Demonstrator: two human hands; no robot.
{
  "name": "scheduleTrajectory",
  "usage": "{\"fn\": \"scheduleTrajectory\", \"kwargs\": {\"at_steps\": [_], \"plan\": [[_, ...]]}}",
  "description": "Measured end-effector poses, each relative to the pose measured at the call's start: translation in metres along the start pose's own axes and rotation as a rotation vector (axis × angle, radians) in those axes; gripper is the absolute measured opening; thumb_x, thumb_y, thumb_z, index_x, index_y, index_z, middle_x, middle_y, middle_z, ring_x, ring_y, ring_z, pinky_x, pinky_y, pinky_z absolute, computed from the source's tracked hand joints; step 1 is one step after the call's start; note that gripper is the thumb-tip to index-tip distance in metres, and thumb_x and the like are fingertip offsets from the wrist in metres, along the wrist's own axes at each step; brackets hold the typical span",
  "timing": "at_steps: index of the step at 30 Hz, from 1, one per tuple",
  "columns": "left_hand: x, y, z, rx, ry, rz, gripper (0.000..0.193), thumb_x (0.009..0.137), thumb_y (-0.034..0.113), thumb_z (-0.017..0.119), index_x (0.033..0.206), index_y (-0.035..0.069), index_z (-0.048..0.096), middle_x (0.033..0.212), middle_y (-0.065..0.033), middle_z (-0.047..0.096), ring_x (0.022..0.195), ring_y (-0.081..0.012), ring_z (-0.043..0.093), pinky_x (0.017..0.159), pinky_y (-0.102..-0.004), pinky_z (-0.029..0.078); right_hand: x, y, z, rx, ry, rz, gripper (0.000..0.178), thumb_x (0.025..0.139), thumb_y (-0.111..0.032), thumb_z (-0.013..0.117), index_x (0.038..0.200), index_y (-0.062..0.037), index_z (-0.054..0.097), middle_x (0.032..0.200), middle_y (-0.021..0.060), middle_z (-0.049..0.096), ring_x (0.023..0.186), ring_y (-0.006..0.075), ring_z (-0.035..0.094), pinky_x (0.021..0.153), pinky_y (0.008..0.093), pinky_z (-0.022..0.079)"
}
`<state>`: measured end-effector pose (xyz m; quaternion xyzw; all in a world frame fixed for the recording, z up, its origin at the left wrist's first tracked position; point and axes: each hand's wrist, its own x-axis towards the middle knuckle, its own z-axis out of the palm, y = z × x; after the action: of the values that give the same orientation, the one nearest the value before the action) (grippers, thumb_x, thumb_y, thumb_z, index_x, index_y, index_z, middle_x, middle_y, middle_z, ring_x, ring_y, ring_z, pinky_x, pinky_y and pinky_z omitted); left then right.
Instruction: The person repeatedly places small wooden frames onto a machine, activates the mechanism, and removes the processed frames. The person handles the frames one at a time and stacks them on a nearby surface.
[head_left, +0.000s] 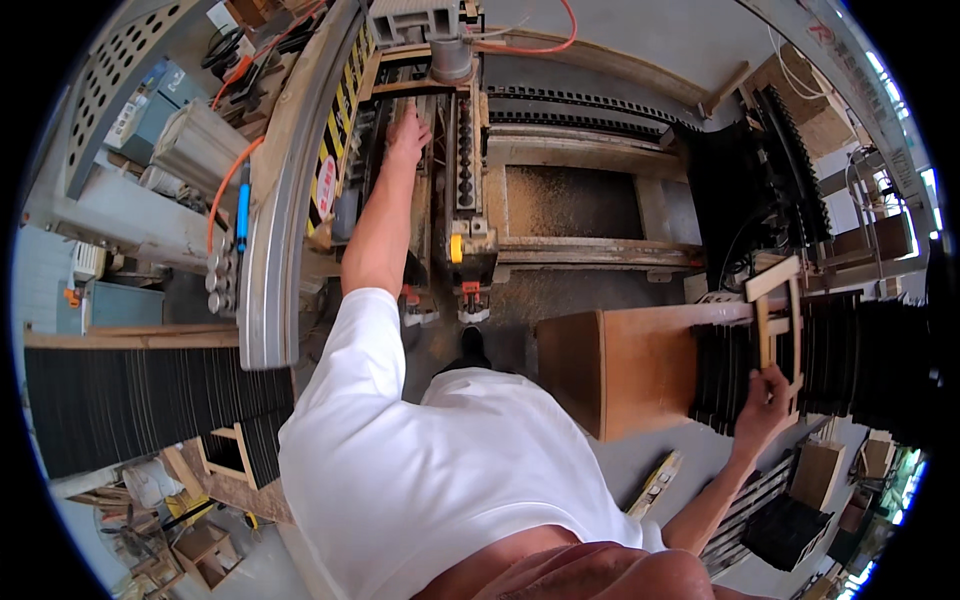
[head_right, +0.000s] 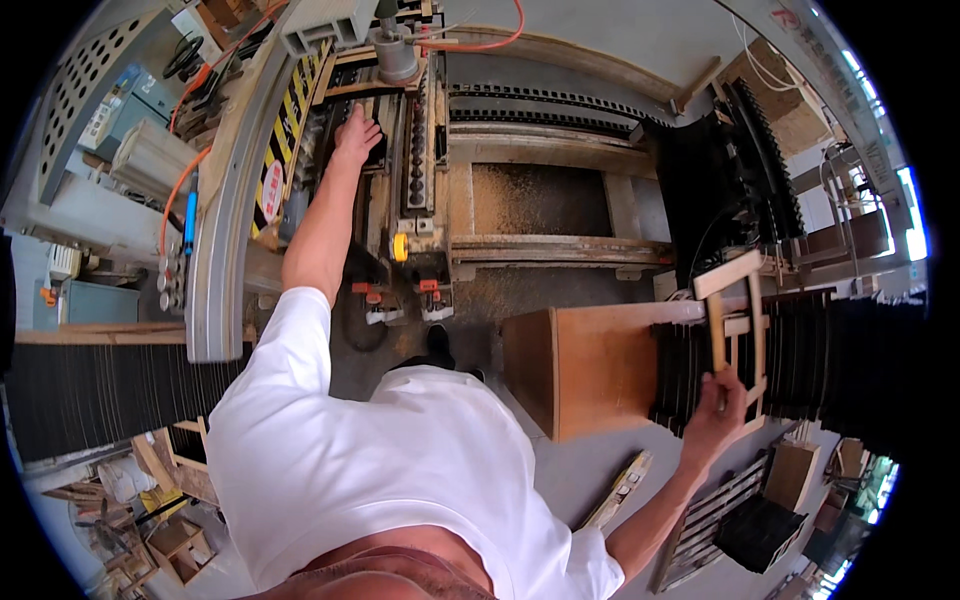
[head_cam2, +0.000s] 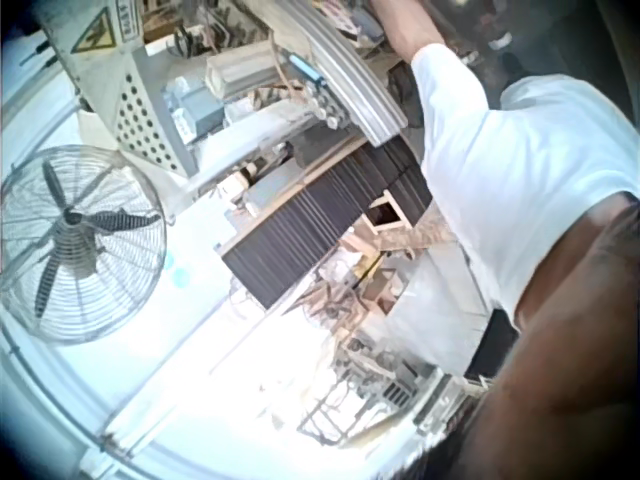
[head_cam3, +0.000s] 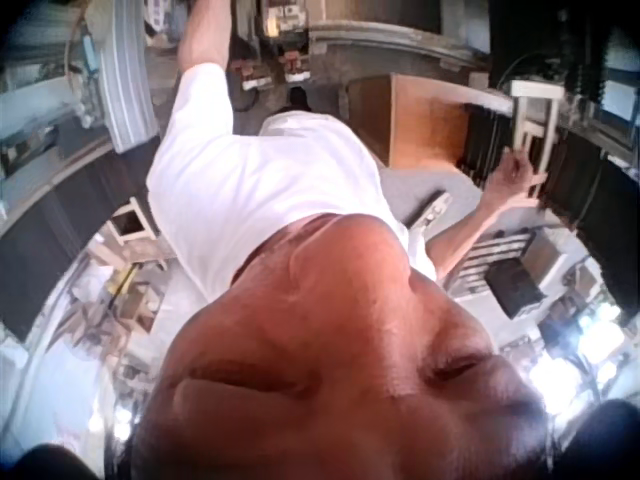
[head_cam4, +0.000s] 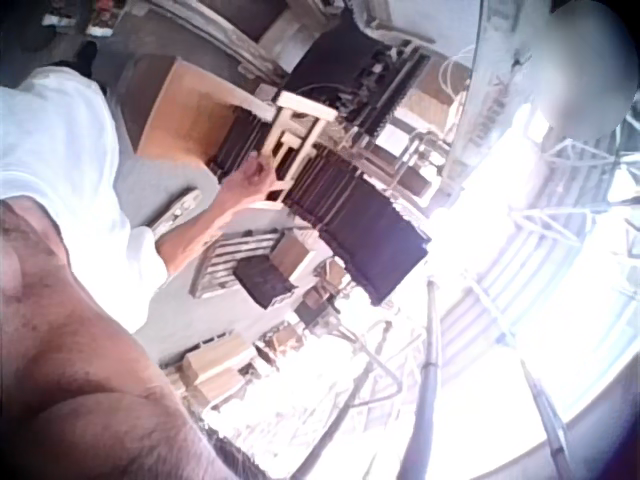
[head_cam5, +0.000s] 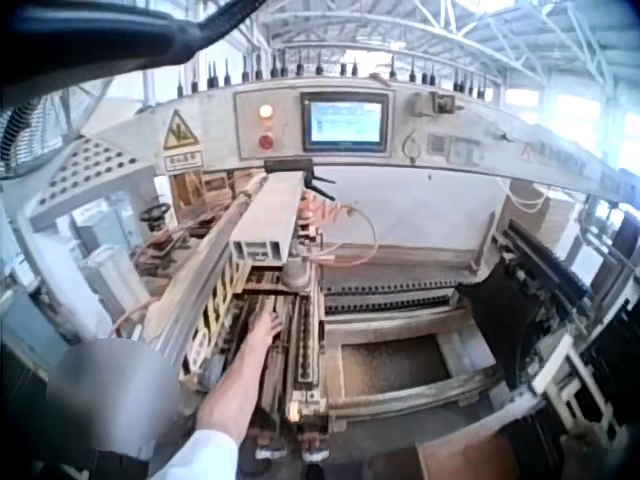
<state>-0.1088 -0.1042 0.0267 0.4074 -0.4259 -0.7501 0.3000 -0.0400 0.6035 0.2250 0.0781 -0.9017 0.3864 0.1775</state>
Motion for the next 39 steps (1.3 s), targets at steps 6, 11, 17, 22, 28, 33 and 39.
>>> {"fn": "scheduleTrajectory", "kwargs": {"at_steps": [6, 11, 17, 22, 28, 33, 39], "plan": [[0.075, 0.005, 0.033, -0.282, 0.03, -0.095, 0.054, 0.091, 0.033, 0.063, 0.123, -0.006, 0.044, 0.116, -0.0187, 0.05, 0.106, -0.0336, 0.056, 0.084, -0.0486, 0.059, 0.002, -0.069, 0.085, 0.0, -0.226, -0.101, 0.017, 0.079, 0.009, 0.066, 0.093, -0.0013, 0.063, 0.099, 0.011, 0.063, 0.084, 0.0181, 0.061, 0.071, 0.0278, 0.051], [0.093, -0.003, 0.017, -0.411, 0.085, -0.006, 0.048, 0.09, 0.016, 0.064, 0.127, -0.006, 0.042, 0.122, -0.0203, 0.049, 0.108, -0.0336, 0.056, 0.08, -0.0432, 0.061, 0.028, -0.107, 0.168, 0.048, -0.4, -0.244, 0.019, 0.075, 0.006, 0.069, 0.091, -0.0022, 0.063, 0.088, 0.0103, 0.064, 0.076, 0.0221, 0.061, 0.065, 0.0313, 0.05], [-0.035, -0.029, -0.011, -0.489, -0.015, -0.065, 0.037, 0.093, 0.015, 0.059, 0.121, -0.005, 0.046, 0.12, -0.0188, 0.048, 0.115, -0.0327, 0.05, 0.096, -0.0463, 0.051, 0.061, -0.172, 0.282, 0.088, -0.527, -0.656, 0.016, 0.072, -0.005, 0.072, 0.081, -0.0082, 0.06, 0.074, 0.0058, 0.062, 0.077, 0.0265, 0.059, 0.068, 0.0382, 0.048], [-0.12, -0.036, -0.05, -0.481, -0.173, -0.117, 0.028, 0.091, 0.008, 0.054, 0.118, 0.002, 0.05, 0.112, -0.0125, 0.06, 0.109, -0.0257, 0.056, 0.093, -0.0417, 0.047, 0.069, -0.225, 0.39, 0.23, -0.637, -0.943, 0.011, 0.074, -0.012, 0.07, 0.079, -0.0063, 0.062, 0.077, 0.0065, 0.065, 0.08, 0.0286, 0.061, 0.075, 0.0404, 0.048], [-0.137, -0.047, -0.052, -0.56, -0.293, -0.014, 0.025, 0.09, 0.006, 0.053, 0.115, 0.005, 0.053, 0.111, -0.0098, 0.062, 0.106, -0.0266, 0.06, 0.096, -0.0431, 0.044, 0.054, -0.245, 0.474, 0.231, -0.734, -1.169, 0.02, 0.072, -0.013, 0.072, 0.087, -0.0083, 0.059, 0.083, 0.0072, 0.066, 0.084, 0.0289, 0.061, 0.076, 0.0408, 0.046], [-0.138, -0.054, -0.046, -0.644, -0.174, 0.03, 0.022, 0.095, 0.01, 0.052, 0.116, 0.004, 0.05, 0.113, -0.0126, 0.058, 0.104, -0.0242, 0.059, 0.094, -0.0392, 0.045, 0.053, -0.245, 0.489, 0.219, -0.794, -1.175, 0.021, 0.072, -0.011, 0.07, 0.088, -0.0072, 0.058, 0.086, 0.0089, 0.066, 0.087, 0.0301, 0.061, 0.079, 0.0414, 0.046], [-0.208, -0.065, -0.062, -0.546, 0.02, 0.044, 0.032, 0.095, 0.012, 0.054, 0.125, 0.002, 0.047, 0.126, -0.0161, 0.053, 0.118, -0.0289, 0.051, 0.108, -0.0441, 0.036, 0.062, -0.253, 0.521, 0.314, -0.787, -1.107, 0.02, 0.073, -0.007, 0.067, 0.092, -0.0063, 0.061, 0.084, 0.0141, 0.066, 0.089, 0.0338, 0.061, 0.08, 0.0447, 0.045]]}}
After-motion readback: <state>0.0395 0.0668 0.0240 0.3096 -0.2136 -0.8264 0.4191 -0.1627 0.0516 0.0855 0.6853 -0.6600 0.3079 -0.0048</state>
